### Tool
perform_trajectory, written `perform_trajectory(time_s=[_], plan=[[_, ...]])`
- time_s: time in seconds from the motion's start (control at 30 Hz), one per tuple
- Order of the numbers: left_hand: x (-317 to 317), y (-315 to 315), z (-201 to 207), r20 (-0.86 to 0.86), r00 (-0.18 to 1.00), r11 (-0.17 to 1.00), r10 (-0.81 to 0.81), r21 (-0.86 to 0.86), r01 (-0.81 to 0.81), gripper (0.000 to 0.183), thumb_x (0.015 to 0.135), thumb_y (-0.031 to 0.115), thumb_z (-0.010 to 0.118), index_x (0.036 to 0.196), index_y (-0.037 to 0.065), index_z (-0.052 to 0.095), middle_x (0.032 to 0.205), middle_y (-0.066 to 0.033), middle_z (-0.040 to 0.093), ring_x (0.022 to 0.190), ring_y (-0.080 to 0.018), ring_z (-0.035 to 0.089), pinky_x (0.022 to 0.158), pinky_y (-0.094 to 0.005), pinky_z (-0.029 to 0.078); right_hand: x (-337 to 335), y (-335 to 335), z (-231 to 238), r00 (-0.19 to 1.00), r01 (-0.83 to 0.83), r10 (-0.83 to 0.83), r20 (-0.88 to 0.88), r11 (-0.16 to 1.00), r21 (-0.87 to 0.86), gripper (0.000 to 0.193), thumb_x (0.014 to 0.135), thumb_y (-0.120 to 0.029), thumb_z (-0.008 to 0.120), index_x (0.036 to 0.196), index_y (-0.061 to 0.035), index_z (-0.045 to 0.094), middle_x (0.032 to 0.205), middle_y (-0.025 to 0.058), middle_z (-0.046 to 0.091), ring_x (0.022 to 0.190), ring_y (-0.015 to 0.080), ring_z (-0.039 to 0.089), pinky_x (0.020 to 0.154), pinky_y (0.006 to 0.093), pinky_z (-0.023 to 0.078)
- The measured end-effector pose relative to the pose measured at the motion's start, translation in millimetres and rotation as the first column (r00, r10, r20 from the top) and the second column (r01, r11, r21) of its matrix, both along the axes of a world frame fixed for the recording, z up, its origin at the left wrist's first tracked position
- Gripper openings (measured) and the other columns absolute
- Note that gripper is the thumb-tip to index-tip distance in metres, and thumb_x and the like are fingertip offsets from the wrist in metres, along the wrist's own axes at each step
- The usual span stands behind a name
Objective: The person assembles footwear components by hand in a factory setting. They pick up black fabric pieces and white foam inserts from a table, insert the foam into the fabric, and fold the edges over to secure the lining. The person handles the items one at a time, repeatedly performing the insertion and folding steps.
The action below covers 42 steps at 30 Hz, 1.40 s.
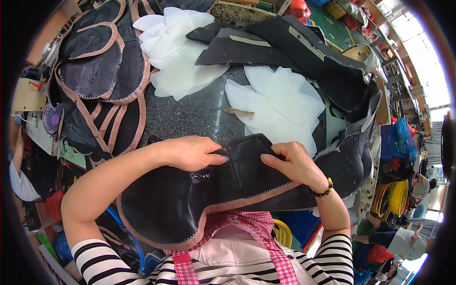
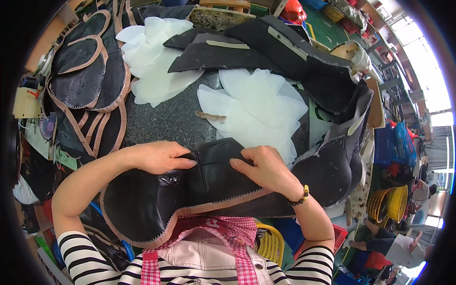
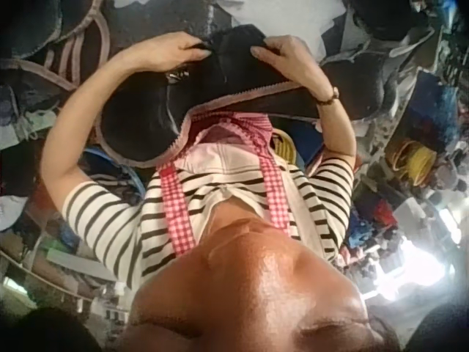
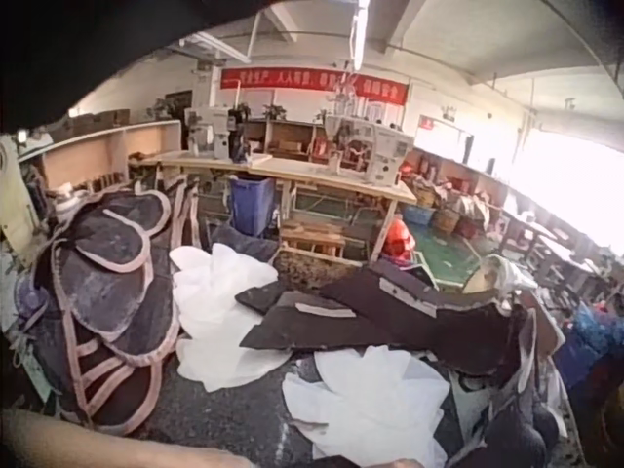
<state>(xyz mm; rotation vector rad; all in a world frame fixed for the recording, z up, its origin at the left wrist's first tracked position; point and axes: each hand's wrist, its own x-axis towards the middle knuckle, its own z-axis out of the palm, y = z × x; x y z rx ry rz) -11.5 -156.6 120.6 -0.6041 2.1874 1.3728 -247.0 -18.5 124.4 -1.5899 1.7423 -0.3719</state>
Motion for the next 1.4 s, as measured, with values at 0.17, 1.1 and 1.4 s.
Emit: perform_trajectory(time_s=[0.17,1.1,1.4], plan=[[-5,-3,-10,0.001,1.0,1.0,0.027,0.012,-0.027,0.045,0.098,0.042,0.049,0.099,-0.001,0.063,0.081,-0.0175,0.064,0.075,-0.0292,0.061,0.071,-0.0402,0.047,2,-1,-2,0.999,0.04,-0.04,-0.012,0.999,-0.014,0.044,0.084,-0.031,0.066,0.063,0.0051,0.051,0.051,0.0195,0.041,0.046,0.031,0.037,0.049,0.0403,0.034],[23,55,55,-0.392,0.919,0.895,0.052,-0.39,-0.217,0.036,0.087,0.032,0.068,0.106,0.003,0.058,0.071,-0.022,0.061,0.071,-0.0396,0.063,0.063,-0.0417,0.048,30,-30,53,0.911,-0.364,0.392,0.127,0.91,-0.2,0.033,0.069,-0.014,0.079,0.098,-0.0017,0.068,0.089,0.014,0.068,0.089,0.0315,0.063,0.085,0.0376,0.046],[65,96,104,-0.335,0.935,0.978,0.114,-0.127,-0.165,0.03,0.075,0.025,0.081,0.077,-0.001,0.066,0.061,-0.0045,0.061,0.054,-0.0059,0.051,0.049,-0.025,0.038,41,44,104,0.783,-0.489,0.565,0.26,0.818,-0.304,0.026,0.068,-0.017,0.083,0.08,-0.0008,0.066,0.073,0.0091,0.062,0.073,0.0235,0.058,0.07,0.0349,0.043]])
